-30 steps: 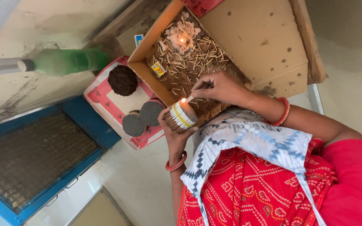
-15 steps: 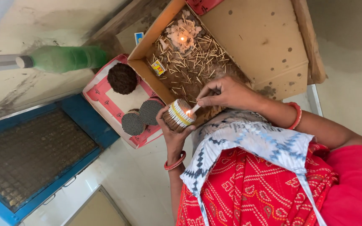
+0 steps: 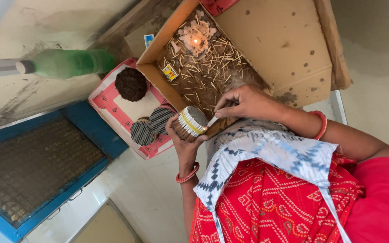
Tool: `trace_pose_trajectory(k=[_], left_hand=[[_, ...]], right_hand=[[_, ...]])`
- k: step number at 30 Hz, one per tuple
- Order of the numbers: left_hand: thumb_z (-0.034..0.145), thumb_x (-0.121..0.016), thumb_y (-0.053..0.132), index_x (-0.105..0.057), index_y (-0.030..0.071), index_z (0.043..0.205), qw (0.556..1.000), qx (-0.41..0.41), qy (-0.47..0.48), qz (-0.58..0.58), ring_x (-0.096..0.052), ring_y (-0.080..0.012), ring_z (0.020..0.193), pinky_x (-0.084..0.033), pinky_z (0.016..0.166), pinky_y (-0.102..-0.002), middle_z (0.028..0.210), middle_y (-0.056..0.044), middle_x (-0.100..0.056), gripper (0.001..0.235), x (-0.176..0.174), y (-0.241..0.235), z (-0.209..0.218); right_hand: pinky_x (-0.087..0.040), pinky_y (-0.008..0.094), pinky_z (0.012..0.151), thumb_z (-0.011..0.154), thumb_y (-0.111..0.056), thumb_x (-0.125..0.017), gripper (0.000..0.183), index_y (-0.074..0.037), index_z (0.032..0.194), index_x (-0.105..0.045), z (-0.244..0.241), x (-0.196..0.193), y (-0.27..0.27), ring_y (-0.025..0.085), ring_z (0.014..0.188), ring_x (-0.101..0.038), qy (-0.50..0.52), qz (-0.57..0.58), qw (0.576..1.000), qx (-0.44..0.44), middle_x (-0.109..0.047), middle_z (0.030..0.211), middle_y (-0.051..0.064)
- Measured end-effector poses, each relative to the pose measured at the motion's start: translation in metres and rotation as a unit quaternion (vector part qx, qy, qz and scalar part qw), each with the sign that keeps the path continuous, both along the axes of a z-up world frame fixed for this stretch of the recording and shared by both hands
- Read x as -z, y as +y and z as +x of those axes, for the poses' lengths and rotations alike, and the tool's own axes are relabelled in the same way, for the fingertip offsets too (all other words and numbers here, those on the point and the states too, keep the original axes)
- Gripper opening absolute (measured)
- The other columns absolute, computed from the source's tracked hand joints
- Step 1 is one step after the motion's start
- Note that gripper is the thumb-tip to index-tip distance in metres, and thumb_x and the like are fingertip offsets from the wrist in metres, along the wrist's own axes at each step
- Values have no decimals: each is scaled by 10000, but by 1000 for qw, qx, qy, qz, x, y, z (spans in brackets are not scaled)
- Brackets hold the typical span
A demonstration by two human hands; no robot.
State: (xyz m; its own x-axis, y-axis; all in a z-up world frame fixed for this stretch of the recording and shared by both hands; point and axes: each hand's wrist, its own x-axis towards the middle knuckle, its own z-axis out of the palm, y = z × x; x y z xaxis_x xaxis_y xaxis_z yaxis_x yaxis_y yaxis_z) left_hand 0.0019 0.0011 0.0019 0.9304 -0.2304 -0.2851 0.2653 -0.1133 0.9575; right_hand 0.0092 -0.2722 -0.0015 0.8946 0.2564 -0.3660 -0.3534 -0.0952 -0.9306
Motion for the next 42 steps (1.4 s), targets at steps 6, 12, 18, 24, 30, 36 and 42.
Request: trace_pose_trajectory(k=[6,12,18,24,30,36,42], left_hand=[[660,-969,305,-320,106,1489,999,9,-33,12,-542,-235,1324,-507,1136,-368,1455,-105,-480,1072,5,0,1],[731,-925,75,-319,106,1441,999,28,15,-43,-527,-249,1320,-506,1116,-381,1446,-114,-469,934,11,-24,-12],[746,-907,-12,-310,106,1456,997,53,-44,-38,-528,-261,1335,-501,1129,-383,1470,-139,-458,935,13,-39,-22],[677,-911,-35,-286,77,1513,998,2,47,-37,-535,-253,1305,-521,1085,-375,1438,-127,-466,1050,8,-38,-27],[712,-914,5,-303,53,1525,996,8,45,-80,-555,-244,1303,-525,1094,-379,1446,-136,-480,1019,16,-34,-23],[686,-952,26,-303,45,1521,997,51,33,-45,-546,-240,1290,-500,1089,-376,1435,-131,-470,1057,13,-33,-33],[667,-962,69,-292,54,1530,998,56,-28,20,-553,-225,1287,-489,1104,-357,1424,-113,-497,1093,20,-23,-28]], right_hand=[[-515,311,680,907,-256,-772,250,-66,1069,-770,3,40,14,112,747,-642,-21,-57,994,91,-732,890,42],[-530,277,842,1011,-161,-709,225,-54,1203,-662,14,36,76,93,983,-641,-144,93,955,241,-690,1087,27],[-519,274,787,1027,-162,-660,222,-65,1218,-602,20,68,95,103,972,-629,-131,40,936,324,-649,1115,34],[-497,297,812,1046,-169,-652,212,-67,1222,-592,21,49,100,136,968,-573,-133,66,943,297,-613,1083,53],[-497,302,877,1045,-140,-628,190,-48,1203,-579,21,67,102,152,1017,-608,-188,5,929,317,-618,1114,61],[-499,302,894,1083,-139,-625,172,-49,1221,-577,35,49,102,155,1004,-591,-187,23,921,342,-614,1094,67],[-505,284,842,1048,-145,-628,218,-44,1235,-580,16,40,107,132,956,-601,-155,28,932,326,-625,1085,57]])
